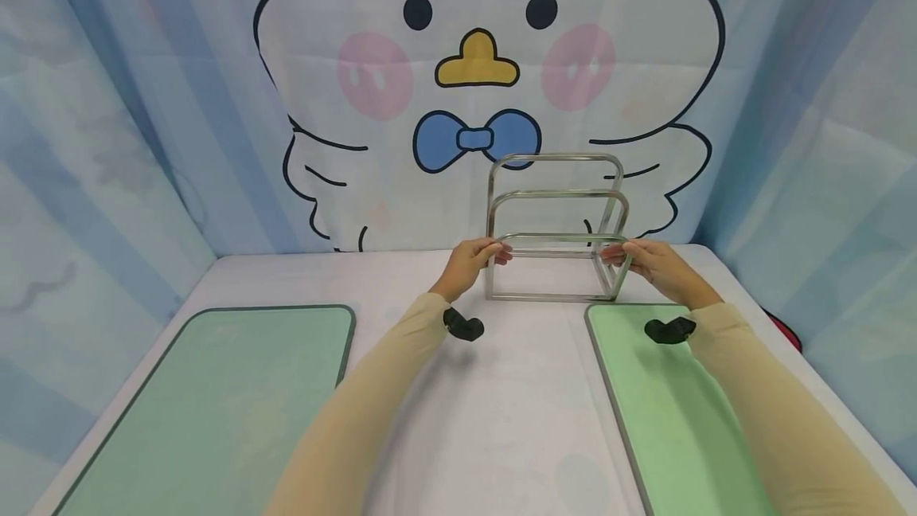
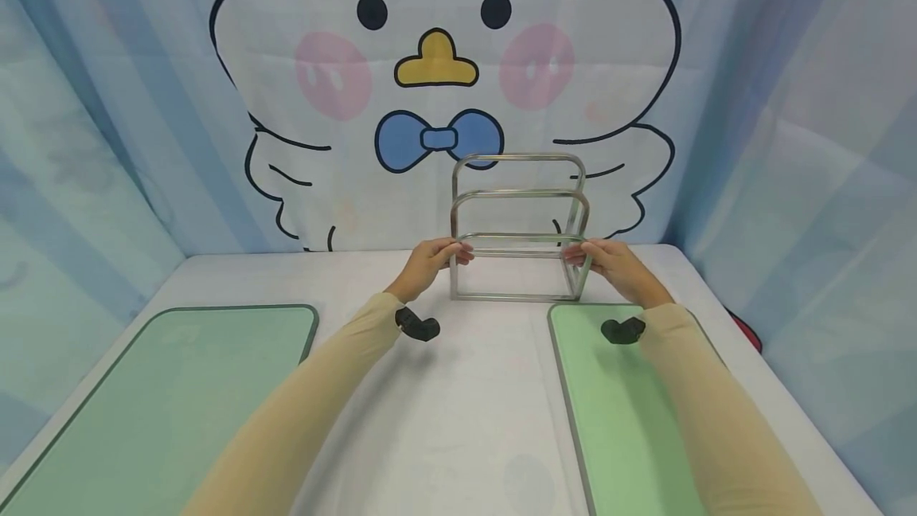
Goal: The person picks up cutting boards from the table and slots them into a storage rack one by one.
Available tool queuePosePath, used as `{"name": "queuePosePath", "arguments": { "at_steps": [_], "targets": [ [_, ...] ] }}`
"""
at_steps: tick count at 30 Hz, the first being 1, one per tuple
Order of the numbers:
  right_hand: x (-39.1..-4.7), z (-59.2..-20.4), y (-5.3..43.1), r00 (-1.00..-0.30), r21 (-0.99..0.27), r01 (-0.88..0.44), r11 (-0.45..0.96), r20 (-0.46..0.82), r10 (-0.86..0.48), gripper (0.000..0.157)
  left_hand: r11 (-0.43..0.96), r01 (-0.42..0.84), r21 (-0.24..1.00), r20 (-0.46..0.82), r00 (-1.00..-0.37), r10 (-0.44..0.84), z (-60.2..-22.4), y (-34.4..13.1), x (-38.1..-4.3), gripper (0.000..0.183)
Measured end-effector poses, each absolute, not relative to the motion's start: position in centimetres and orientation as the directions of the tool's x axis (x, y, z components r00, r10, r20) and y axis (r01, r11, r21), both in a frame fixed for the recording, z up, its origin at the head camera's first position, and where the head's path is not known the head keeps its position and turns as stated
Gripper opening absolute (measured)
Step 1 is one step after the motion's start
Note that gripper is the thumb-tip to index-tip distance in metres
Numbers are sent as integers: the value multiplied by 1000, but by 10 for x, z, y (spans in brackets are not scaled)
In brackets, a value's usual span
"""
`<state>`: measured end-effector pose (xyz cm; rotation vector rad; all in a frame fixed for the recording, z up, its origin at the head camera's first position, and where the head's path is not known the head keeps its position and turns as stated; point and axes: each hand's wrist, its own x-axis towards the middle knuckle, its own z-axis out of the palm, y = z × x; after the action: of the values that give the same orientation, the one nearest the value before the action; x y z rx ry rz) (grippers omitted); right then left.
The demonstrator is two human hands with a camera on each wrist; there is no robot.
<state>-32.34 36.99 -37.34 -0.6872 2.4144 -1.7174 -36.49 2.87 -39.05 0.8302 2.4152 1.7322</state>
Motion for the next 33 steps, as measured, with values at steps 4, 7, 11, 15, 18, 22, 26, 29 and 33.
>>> {"name": "queuePosePath", "arguments": {
  "at_steps": [4,7,11,15,18,22,26,29,33],
  "targets": [
    [-325,-375,368,-871,-929,-314,196,200,-449,42,206,377,903,259,-860,440,-390,26,-366,34],
    [-326,-377,364,-865,-942,-310,125,226,-448,40,203,366,908,254,-867,429,-390,24,-365,33],
    [-327,-380,360,-866,-946,-312,87,246,-435,40,199,356,913,250,-874,416,-391,22,-364,31],
    [-327,-381,357,-872,-940,-323,113,249,-421,43,192,356,914,256,-876,408,-394,20,-366,32],
    [-327,-381,356,-878,-936,-323,136,243,-413,45,199,360,911,257,-877,406,-394,19,-367,33],
    [-327,-382,354,-889,-936,-313,163,229,-396,46,207,358,910,254,-879,405,-394,17,-367,34],
    [-327,-382,351,-891,-937,-310,162,228,-392,45,206,349,914,245,-882,403,-394,14,-365,32],
    [-328,-382,349,-889,-937,-311,158,228,-397,43,206,346,915,242,-882,405,-392,11,-363,33],
    [-330,-381,346,-877,-938,-322,130,243,-415,42,199,345,917,240,-879,413,-391,7,-363,33]
  ]
}}
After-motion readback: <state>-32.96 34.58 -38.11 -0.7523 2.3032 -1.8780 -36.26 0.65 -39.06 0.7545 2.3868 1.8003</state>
